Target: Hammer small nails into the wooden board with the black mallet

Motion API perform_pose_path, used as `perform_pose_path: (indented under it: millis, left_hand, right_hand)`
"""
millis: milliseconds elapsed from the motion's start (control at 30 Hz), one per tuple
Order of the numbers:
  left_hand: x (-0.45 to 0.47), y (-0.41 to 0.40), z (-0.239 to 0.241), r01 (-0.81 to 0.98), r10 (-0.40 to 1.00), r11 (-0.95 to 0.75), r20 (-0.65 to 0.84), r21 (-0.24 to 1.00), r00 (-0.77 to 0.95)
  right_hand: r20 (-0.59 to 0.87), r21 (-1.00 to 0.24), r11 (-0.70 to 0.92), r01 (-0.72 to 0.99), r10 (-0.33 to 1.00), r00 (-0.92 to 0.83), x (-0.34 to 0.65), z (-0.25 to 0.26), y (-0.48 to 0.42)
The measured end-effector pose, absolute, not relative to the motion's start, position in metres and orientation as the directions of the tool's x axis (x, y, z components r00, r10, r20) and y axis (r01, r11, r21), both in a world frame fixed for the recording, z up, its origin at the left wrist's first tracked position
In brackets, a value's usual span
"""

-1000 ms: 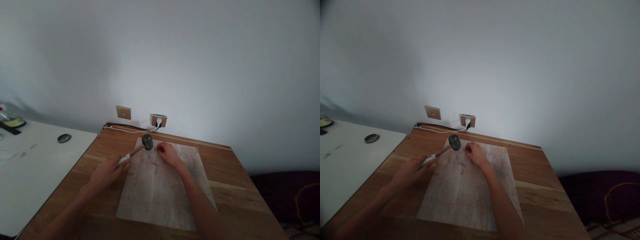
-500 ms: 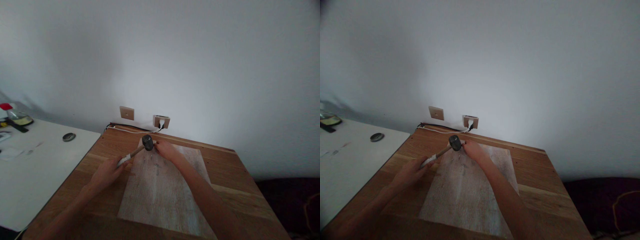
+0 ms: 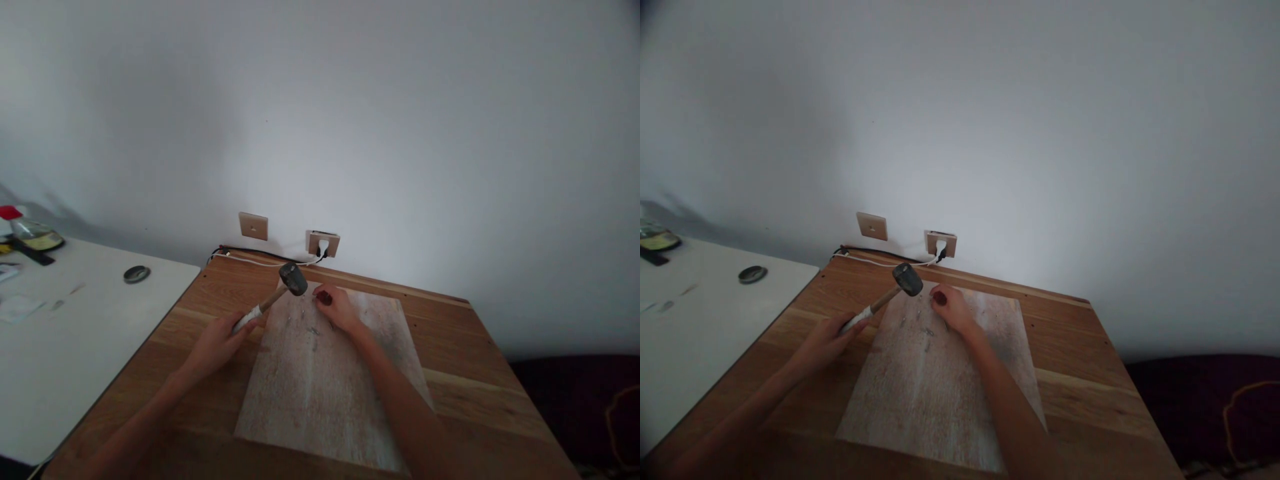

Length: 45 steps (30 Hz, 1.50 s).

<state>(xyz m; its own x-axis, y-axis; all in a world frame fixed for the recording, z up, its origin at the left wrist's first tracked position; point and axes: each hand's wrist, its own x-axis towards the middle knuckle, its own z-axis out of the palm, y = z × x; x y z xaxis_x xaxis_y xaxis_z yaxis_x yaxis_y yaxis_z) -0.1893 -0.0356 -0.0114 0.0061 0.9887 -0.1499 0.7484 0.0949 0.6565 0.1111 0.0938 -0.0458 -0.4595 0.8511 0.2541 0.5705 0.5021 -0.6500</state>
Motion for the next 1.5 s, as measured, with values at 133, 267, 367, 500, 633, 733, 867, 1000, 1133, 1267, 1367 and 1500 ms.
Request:
perform_pose_path:
  millis: [133, 267, 367, 500, 633, 733, 867, 1000, 1133, 1267, 1367, 1500]
  left_hand:
    - [-0.187, -0.035, -0.011, 0.729, 0.990, 0.102, -0.138, 0.677, -0.011]
    - [-0.186, -0.036, -0.011, 0.733, 0.993, 0.098, -0.119, 0.673, -0.023]
    - [-0.185, -0.036, -0.010, 0.729, 0.993, 0.090, -0.116, 0.679, -0.014]
    - [-0.182, -0.035, -0.009, 0.734, 0.990, 0.097, -0.138, 0.672, -0.005]
    - [-0.176, -0.033, -0.007, 0.759, 0.990, 0.094, -0.144, 0.644, 0.000]
    - [-0.170, -0.032, -0.005, 0.770, 0.988, 0.083, -0.152, 0.633, 0.018]
    - [-0.164, -0.031, -0.001, 0.818, 0.983, 0.076, -0.179, 0.570, 0.034]
    - [-0.158, -0.030, 0.005, 0.880, 0.977, 0.069, -0.209, 0.470, 0.035]
    - [-0.152, -0.032, 0.013, 0.916, 0.977, 0.061, -0.209, 0.397, 0.026]
    - [-0.149, -0.033, 0.017, 0.935, 0.974, 0.053, -0.224, 0.351, 0.029]
    - [-0.148, -0.033, 0.018, 0.944, 0.975, 0.056, -0.223, 0.325, 0.019]
    - [-0.147, -0.034, 0.022, 0.955, 0.973, 0.069, -0.230, 0.290, 0.000]
  right_hand:
    - [0.286, -0.662, 0.516, 0.544, 0.844, -0.453, 0.109, -0.052, 0.092]
    - [0.302, -0.657, 0.520, 0.545, 0.845, -0.442, 0.110, -0.054, 0.093]
    - [0.303, -0.657, 0.508, 0.557, 0.855, -0.422, 0.111, -0.056, 0.094]
    - [0.293, -0.660, 0.497, 0.564, 0.861, -0.415, 0.113, -0.056, 0.095]
    - [0.281, -0.662, 0.485, 0.571, 0.867, -0.411, 0.114, -0.054, 0.093]
    - [0.272, -0.665, 0.473, 0.577, 0.874, -0.403, 0.114, -0.053, 0.093]
    - [0.262, -0.665, 0.460, 0.588, 0.881, -0.393, 0.114, -0.053, 0.094]
    - [0.253, -0.658, 0.456, 0.599, 0.883, -0.394, 0.116, -0.054, 0.095]
    - [0.249, -0.651, 0.466, 0.599, 0.877, -0.411, 0.118, -0.053, 0.095]
    - [0.246, -0.644, 0.468, 0.606, 0.876, -0.415, 0.118, -0.051, 0.094]
    - [0.241, -0.640, 0.466, 0.611, 0.877, -0.416, 0.117, -0.050, 0.094]
    - [0.229, -0.640, 0.461, 0.614, 0.878, -0.421, 0.121, -0.045, 0.094]
